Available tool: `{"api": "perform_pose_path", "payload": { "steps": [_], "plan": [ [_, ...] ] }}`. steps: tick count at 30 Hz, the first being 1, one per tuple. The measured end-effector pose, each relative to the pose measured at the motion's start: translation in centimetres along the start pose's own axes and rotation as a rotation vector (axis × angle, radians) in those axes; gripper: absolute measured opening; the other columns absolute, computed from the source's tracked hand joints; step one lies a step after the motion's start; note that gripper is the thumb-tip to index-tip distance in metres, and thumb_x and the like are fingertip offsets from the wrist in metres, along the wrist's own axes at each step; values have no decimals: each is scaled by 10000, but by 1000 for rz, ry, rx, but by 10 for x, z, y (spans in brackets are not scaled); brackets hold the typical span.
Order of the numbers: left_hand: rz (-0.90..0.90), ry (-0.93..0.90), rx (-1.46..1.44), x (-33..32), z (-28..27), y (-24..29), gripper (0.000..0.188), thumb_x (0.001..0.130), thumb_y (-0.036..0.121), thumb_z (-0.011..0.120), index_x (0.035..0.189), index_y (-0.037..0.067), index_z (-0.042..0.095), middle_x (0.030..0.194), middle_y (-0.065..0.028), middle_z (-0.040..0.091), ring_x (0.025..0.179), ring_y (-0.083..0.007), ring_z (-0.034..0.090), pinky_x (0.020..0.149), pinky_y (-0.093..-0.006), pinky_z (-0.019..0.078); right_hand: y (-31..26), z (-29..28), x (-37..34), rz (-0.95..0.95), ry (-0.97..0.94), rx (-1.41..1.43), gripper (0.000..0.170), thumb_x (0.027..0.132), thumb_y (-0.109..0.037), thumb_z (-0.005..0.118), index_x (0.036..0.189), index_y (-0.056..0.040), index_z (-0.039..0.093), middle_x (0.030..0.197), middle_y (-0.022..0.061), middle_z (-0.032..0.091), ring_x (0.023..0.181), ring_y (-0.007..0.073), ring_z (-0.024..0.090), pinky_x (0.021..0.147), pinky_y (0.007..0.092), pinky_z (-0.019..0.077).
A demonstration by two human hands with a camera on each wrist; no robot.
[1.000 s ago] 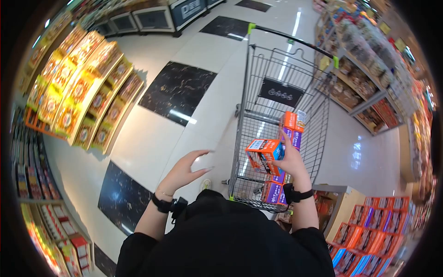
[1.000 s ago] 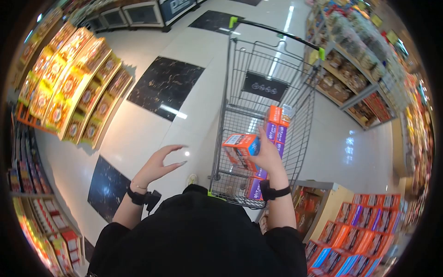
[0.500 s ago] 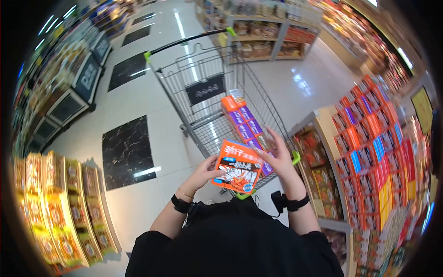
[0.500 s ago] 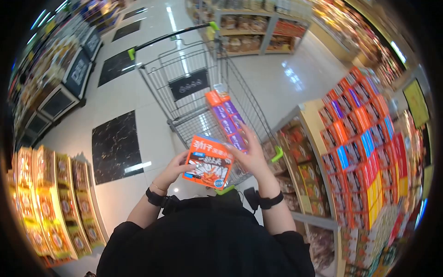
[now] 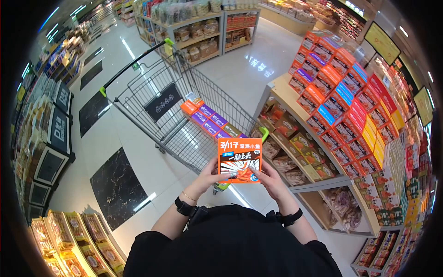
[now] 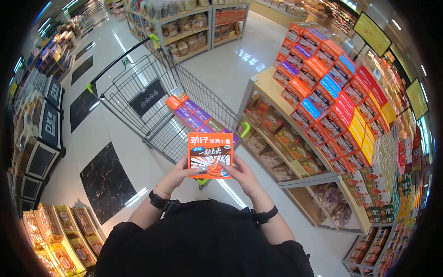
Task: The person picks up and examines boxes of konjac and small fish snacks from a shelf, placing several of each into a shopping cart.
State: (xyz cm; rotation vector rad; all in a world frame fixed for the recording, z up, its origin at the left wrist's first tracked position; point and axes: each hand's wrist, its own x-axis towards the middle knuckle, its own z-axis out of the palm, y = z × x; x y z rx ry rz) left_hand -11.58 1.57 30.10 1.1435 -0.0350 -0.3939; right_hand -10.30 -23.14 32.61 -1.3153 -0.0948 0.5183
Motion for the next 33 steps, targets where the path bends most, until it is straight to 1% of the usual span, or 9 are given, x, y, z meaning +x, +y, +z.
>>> {"api": "perform_pose_path", "payload": {
  "steps": [6,10,14,17,22,24,27,31,33],
  "plan": [
    [155,-487,151,5,65,-6,1084,725,86,800,1538,48,84,1492,-151,343,1306,-264,461,1119,-431,332,-5,-43,-50,21,148,439,611,1014,-510,327,1452,-85,357,1434,106,458,1315,274,450,1074,489,352],
    [137,-535,215,-2,136,14,891,764,114,747,1499,26,251,1486,-151,393,1290,-302,500,1102,-425,362,-10,-98,-103,18,-111,905,660,980,-556,376,1446,-90,353,1317,110,530,1004,218,579,796,325,467],
    [119,-460,234,-3,185,-12,695,799,93,703,1414,-2,395,1429,-149,468,1273,-292,516,1085,-410,389,10,-156,-166,-72,-367,1488,401,946,-371,503,1126,-13,515,898,74,488,694,164,488,517,237,425],
    [67,-452,199,-5,215,-39,662,813,77,686,1405,-6,403,1406,-156,489,1272,-289,518,1082,-402,395,26,-196,-213,-250,-509,1775,511,941,-141,510,1438,-81,405,900,91,506,639,183,517,499,238,475],
    [-5,-459,201,-11,259,-80,611,828,62,666,1383,-15,425,1342,-162,540,1247,-268,538,1067,-375,412,37,-244,-271,-335,-519,1788,525,946,-86,477,1462,-140,399,860,90,505,597,176,526,458,224,477],
    [-28,-461,228,-11,272,-90,587,842,60,652,1379,-17,428,1314,-155,559,1220,-246,558,1058,-360,420,33,-255,-288,-289,-453,1741,284,930,-250,518,1117,-38,541,829,71,472,588,176,463,470,245,421],
    [-37,-455,245,-8,293,-97,553,866,50,627,1379,-10,430,1311,-143,560,1213,-229,559,1059,-352,418,29,-268,-301,-323,-246,1425,450,927,-348,510,1285,-76,507,820,62,451,631,186,467,533,251,409],
    [-24,-457,296,3,324,-105,519,907,69,589,1393,1,423,1341,-142,540,1226,-222,547,1057,-348,414,7,-268,-319,-246,71,1061,579,944,-524,441,1347,-109,469,1164,81,572,791,195,525,722,301,428],
    [-3,-492,238,8,338,-110,503,955,135,548,1420,17,399,1381,-142,510,1258,-226,520,1053,-352,410,22,-275,-325,-221,197,941,571,992,-531,348,1434,-171,387,1387,53,496,1167,215,529,943,396,410]
  ]
}}
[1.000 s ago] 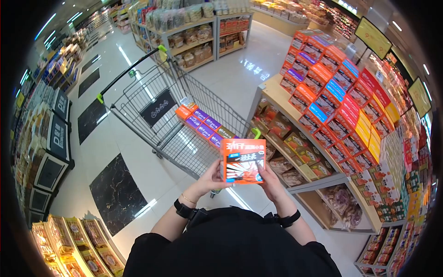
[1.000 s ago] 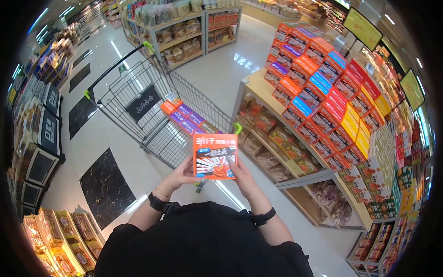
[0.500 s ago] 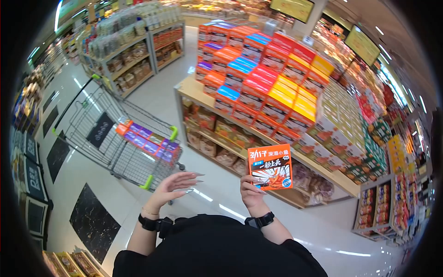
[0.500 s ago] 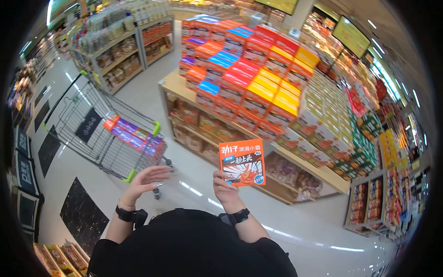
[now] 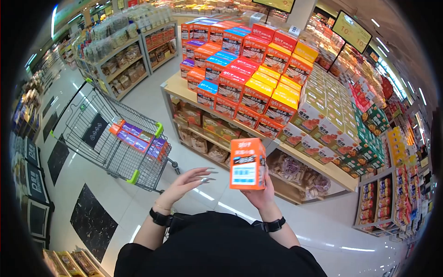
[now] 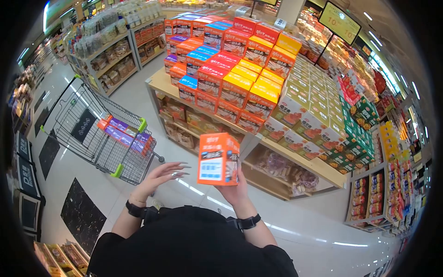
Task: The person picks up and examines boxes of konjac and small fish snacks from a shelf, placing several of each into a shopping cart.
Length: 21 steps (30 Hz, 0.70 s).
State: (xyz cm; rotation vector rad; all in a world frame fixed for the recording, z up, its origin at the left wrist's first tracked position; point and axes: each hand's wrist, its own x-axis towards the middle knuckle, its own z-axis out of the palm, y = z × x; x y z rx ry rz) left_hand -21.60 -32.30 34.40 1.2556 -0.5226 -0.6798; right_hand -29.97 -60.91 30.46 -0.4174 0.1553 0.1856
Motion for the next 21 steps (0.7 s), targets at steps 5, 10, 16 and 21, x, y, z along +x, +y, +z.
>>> {"api": "perform_pose_path", "payload": {
  "steps": [5,10,16,21],
  "plan": [
    [-105,-20,-74,10,13,0,711,941,329,557,1499,11,254,1483,-163,382,1269,-261,500,1067,-378,391,14,5,-4,-175,181,-423,525,1005,-337,449,1444,-70,340,1420,88,468,1301,222,456,1090,411,342],
    [-115,-32,-13,18,1,-26,771,925,176,635,1523,37,169,1459,-145,371,1261,-218,489,1013,-361,445,17,25,-2,-210,131,-655,711,911,-118,626,1501,-27,240,1414,106,449,1304,190,428,1077,381,361],
    [29,62,292,11,-18,-20,848,745,129,826,1441,99,343,1402,-91,449,1296,-195,444,1003,-377,464,37,23,19,-344,-14,-1108,848,706,-19,826,1419,-76,369,1363,102,449,1304,220,435,1053,431,441],
    [227,152,370,2,-51,-12,746,692,106,849,1333,134,469,1400,-85,468,1399,-264,352,1031,-383,443,60,49,48,-449,-52,-1218,743,703,30,799,1345,-101,449,1429,145,419,1421,311,300,1139,424,336]
  ]
}}
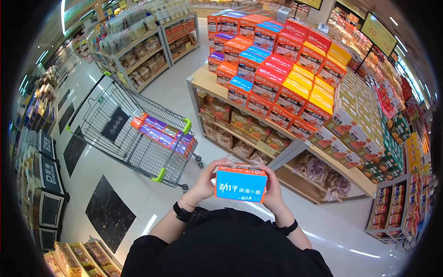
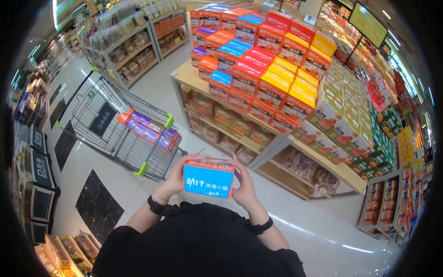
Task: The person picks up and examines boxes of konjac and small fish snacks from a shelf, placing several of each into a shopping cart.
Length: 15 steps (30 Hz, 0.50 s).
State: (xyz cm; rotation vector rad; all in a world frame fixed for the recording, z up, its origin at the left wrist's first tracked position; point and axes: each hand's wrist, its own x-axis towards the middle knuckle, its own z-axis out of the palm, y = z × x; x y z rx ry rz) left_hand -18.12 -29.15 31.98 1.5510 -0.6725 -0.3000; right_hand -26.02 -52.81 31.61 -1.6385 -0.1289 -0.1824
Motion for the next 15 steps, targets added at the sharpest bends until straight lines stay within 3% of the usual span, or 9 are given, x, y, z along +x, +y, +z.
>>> {"api": "perform_pose_path", "payload": {
  "steps": [4,7,9,10,13,15],
  "plan": [
    [90,41,45,-4,-45,3,738,683,99,848,1322,139,482,1385,-83,477,1369,-253,394,1023,-386,452,0,34,28,-128,-22,-107,733,705,-15,812,1339,-101,455,1400,147,464,1382,305,373,1122,418,358],
    [-51,6,110,-11,-91,14,774,662,166,866,1334,108,487,1334,-83,512,1262,-220,491,951,-361,496,-3,61,48,-47,-76,-195,791,686,-94,847,1363,-83,439,1390,136,486,1332,276,443,1090,401,383],
    [-165,-20,191,-17,-121,15,828,631,248,882,1339,60,498,1228,-72,568,1102,-180,553,846,-330,526,-4,78,59,12,-151,-142,895,662,-159,875,1407,-57,390,1370,131,502,1282,237,489,1058,391,401],
    [-181,-1,227,-18,-133,22,825,615,301,890,1300,8,535,1094,-74,616,996,-166,570,776,-308,519,5,90,66,88,-127,7,992,651,-121,887,1453,-45,309,1324,121,519,1251,210,494,1050,364,396],
    [-165,-43,283,-28,-169,19,762,617,297,892,1242,-7,579,1014,-84,640,936,-171,594,778,-305,512,4,124,90,88,-139,119,1025,655,-139,887,1474,-54,278,1310,154,530,1207,242,527,1038,376,408],
    [-92,-62,312,-36,-191,7,765,612,302,898,1231,-19,584,1015,-97,647,908,-171,610,766,-292,519,-6,138,106,39,-253,-183,937,652,-227,889,1434,-77,397,1264,158,573,1197,248,536,1028,398,413]
  ]
}}
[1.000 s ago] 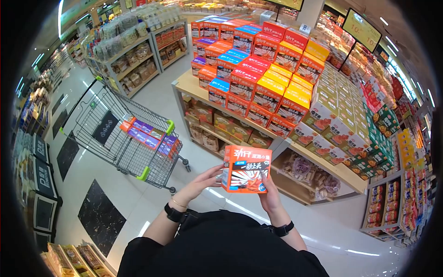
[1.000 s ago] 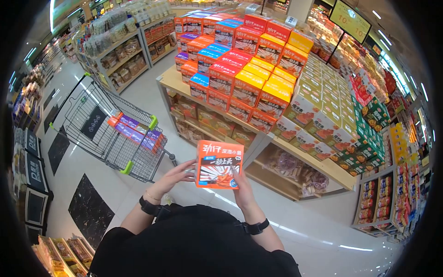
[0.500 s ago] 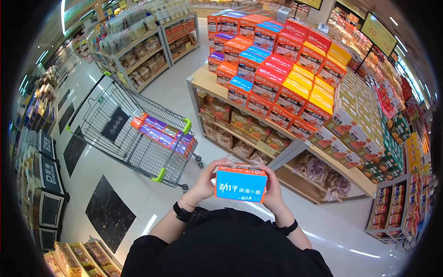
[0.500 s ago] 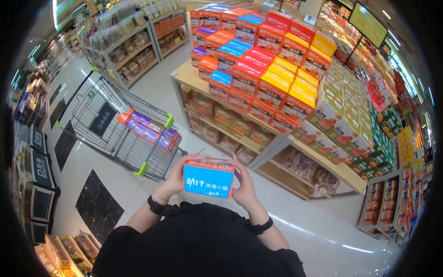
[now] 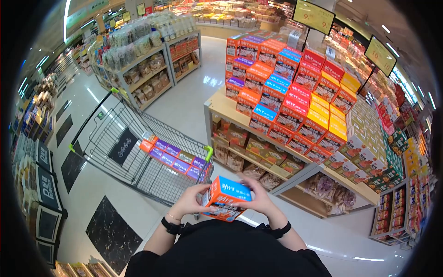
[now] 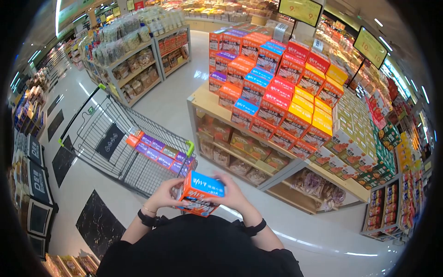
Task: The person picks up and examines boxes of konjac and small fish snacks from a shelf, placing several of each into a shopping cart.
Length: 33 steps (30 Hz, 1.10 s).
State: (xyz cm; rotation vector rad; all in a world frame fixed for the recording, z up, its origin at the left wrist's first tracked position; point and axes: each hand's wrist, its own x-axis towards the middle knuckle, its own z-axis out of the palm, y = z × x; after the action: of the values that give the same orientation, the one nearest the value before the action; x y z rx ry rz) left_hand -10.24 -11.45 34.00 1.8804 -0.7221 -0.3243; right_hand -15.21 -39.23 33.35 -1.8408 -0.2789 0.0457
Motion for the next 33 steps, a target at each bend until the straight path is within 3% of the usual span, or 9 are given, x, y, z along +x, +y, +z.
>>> {"api": "perform_pose_path", "payload": {
  "steps": [2,6,7,12,14,16,21,26,33],
  "plan": [
    [-72,-2,-20,-10,-19,-6,784,605,289,902,1250,-18,577,1049,-94,646,919,-161,609,730,-280,537,-17,8,28,-142,-228,-208,863,668,-296,870,1398,-72,467,1275,156,569,1195,271,539,1030,395,407],
    [-117,27,-68,-21,-47,-31,866,598,283,904,1330,15,528,1201,-115,617,1064,-180,595,774,-304,556,-38,36,64,-182,-300,-324,848,680,-340,844,1407,-109,473,1284,165,558,1158,317,540,1010,395,414],
    [-115,43,-74,-21,-52,-35,844,648,230,877,1371,43,484,1271,-119,585,1176,-210,556,837,-329,549,-43,37,73,-216,-271,-369,855,676,-352,838,1409,-109,470,1239,168,582,1113,330,559,983,397,429],
    [-122,232,-208,-18,-71,-45,706,775,83,769,1397,77,434,1342,-109,547,1256,-240,518,943,-360,509,-69,-22,138,-445,0,-700,756,665,-319,826,1306,-39,537,1137,175,611,1011,343,580,893,430,456],
    [-169,245,-231,-19,-79,-51,638,796,79,748,1367,68,463,1318,-106,565,1240,-235,533,955,-363,501,-81,-66,167,-319,60,-884,744,647,-306,830,1295,-68,552,1110,156,621,1003,325,566,865,430,443],
    [-181,283,-232,-20,-81,-52,540,815,86,727,1311,53,516,1275,-108,595,1209,-231,558,937,-357,507,-78,-105,191,-422,289,-1029,769,625,-298,840,1313,-118,546,1118,130,616,1035,307,537,880,432,412],
    [-277,397,-179,-22,-66,-60,404,844,105,694,1220,15,577,1182,-117,647,1136,-215,603,913,-345,513,-29,-187,249,-268,313,-1148,845,617,-311,851,1374,-188,498,1213,95,589,1119,293,501,980,442,353],
    [-310,383,-153,-13,-53,-57,393,856,73,678,1227,8,565,1132,-124,657,1099,-207,621,896,-330,516,6,-219,274,-121,254,-1222,883,618,-353,858,1402,-199,481,1224,104,585,1134,306,497,986,454,358],
    [-359,438,-158,27,-31,-31,377,857,87,671,1215,7,584,1126,-118,673,1088,-204,631,920,-325,502,29,-233,281,-117,224,-1225,870,608,-375,862,1367,-138,508,1189,126,591,1138,324,495,975,465,375]
  ]
}}
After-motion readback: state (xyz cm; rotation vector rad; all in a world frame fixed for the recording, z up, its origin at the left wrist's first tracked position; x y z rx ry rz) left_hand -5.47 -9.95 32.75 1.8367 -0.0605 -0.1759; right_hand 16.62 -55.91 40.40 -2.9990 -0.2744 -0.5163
